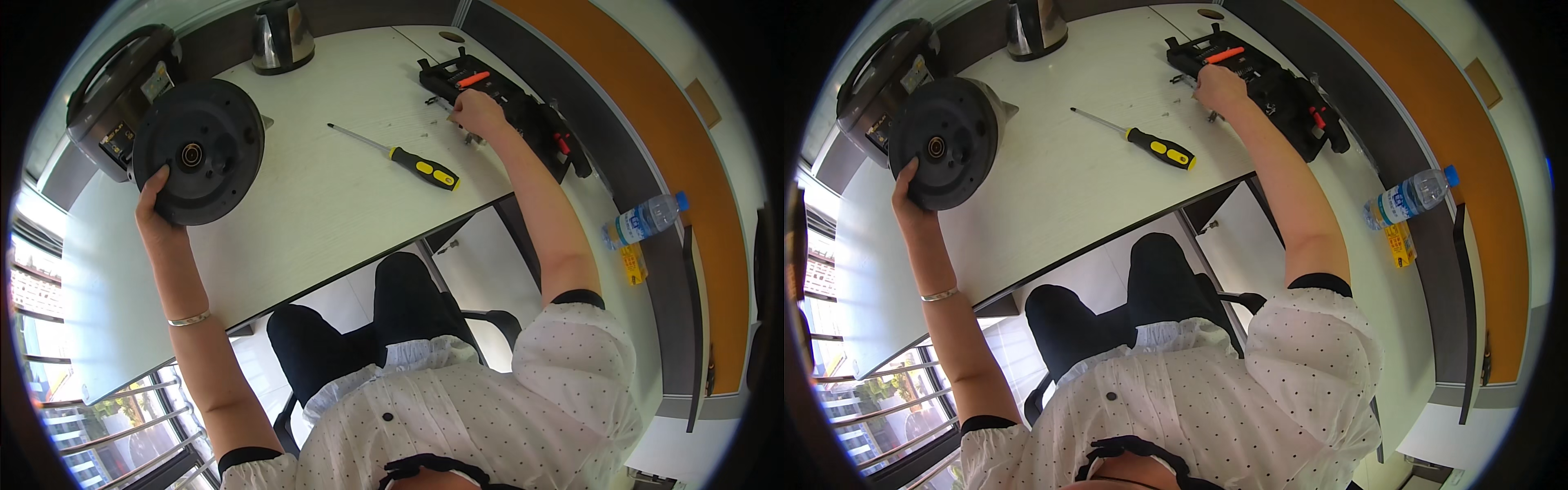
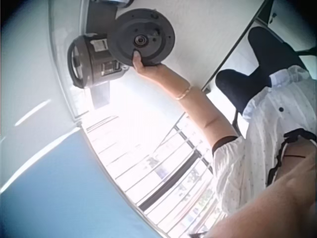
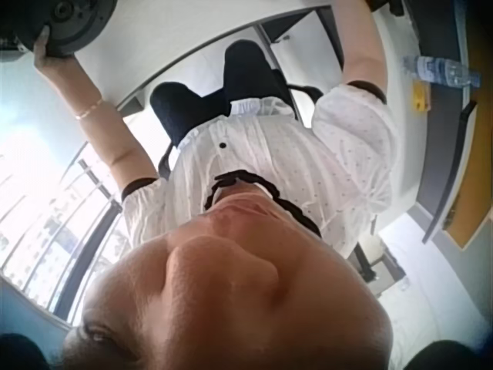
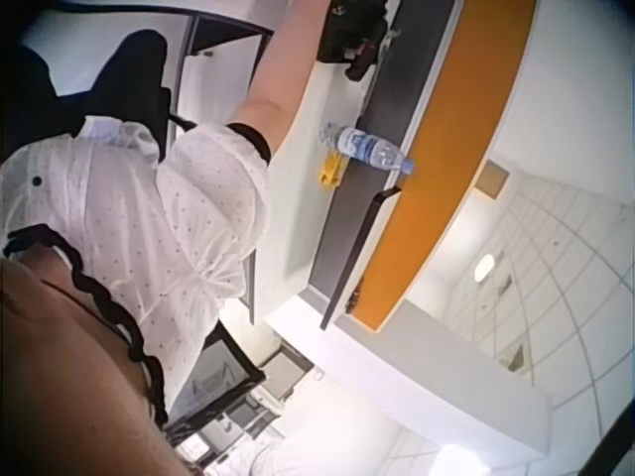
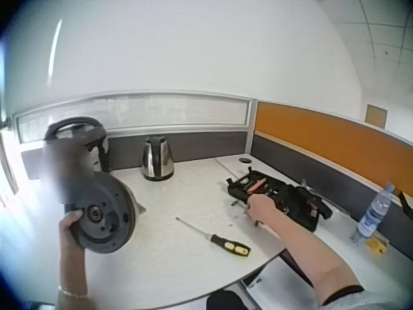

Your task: The person assembles a black circular appliance base by inserting small metal rings into the central hub. They repeatedly pick up the rings from the table, place them into the hub, and adjust the base orientation. The person also briefly reaches down to pick up a ring that fell on the floor.

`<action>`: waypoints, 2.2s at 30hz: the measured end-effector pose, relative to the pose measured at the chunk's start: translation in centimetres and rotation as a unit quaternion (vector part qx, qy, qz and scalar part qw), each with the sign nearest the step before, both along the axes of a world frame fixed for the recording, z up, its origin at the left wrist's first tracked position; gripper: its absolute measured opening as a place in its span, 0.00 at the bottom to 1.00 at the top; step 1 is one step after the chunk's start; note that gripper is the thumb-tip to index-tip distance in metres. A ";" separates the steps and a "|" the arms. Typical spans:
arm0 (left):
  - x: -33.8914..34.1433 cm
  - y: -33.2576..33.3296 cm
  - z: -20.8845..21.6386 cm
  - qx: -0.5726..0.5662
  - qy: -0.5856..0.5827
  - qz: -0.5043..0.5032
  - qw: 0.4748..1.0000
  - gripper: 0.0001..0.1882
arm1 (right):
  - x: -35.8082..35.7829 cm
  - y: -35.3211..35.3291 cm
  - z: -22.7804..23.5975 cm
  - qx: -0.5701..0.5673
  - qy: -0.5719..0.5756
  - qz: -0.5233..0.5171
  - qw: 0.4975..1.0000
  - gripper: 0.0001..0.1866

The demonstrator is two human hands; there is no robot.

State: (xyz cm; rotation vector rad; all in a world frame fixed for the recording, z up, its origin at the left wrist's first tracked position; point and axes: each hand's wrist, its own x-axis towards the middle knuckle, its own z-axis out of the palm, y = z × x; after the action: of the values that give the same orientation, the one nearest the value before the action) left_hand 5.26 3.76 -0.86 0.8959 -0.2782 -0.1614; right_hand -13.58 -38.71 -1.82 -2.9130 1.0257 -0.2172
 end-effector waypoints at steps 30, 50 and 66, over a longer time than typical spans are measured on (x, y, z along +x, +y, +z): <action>0.2 0.1 -0.1 0.002 -0.001 -0.003 1.000 0.28 | -7.5 11.2 -2.9 -0.062 -0.271 0.202 0.939 0.10; -0.5 -0.3 0.0 0.029 -0.061 0.015 0.998 0.27 | -4.2 13.4 -4.4 -0.057 -0.253 0.201 0.944 0.15; -0.5 -0.6 0.0 0.024 -0.051 0.026 0.998 0.28 | -4.8 10.8 -4.1 -0.006 -0.361 0.194 0.912 0.12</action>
State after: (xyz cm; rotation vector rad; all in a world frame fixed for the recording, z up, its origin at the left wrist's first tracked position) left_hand 4.73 3.18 -0.83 0.9601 -0.3468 -0.0754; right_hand -18.36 -27.90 -5.89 -2.5792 0.3191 -1.1543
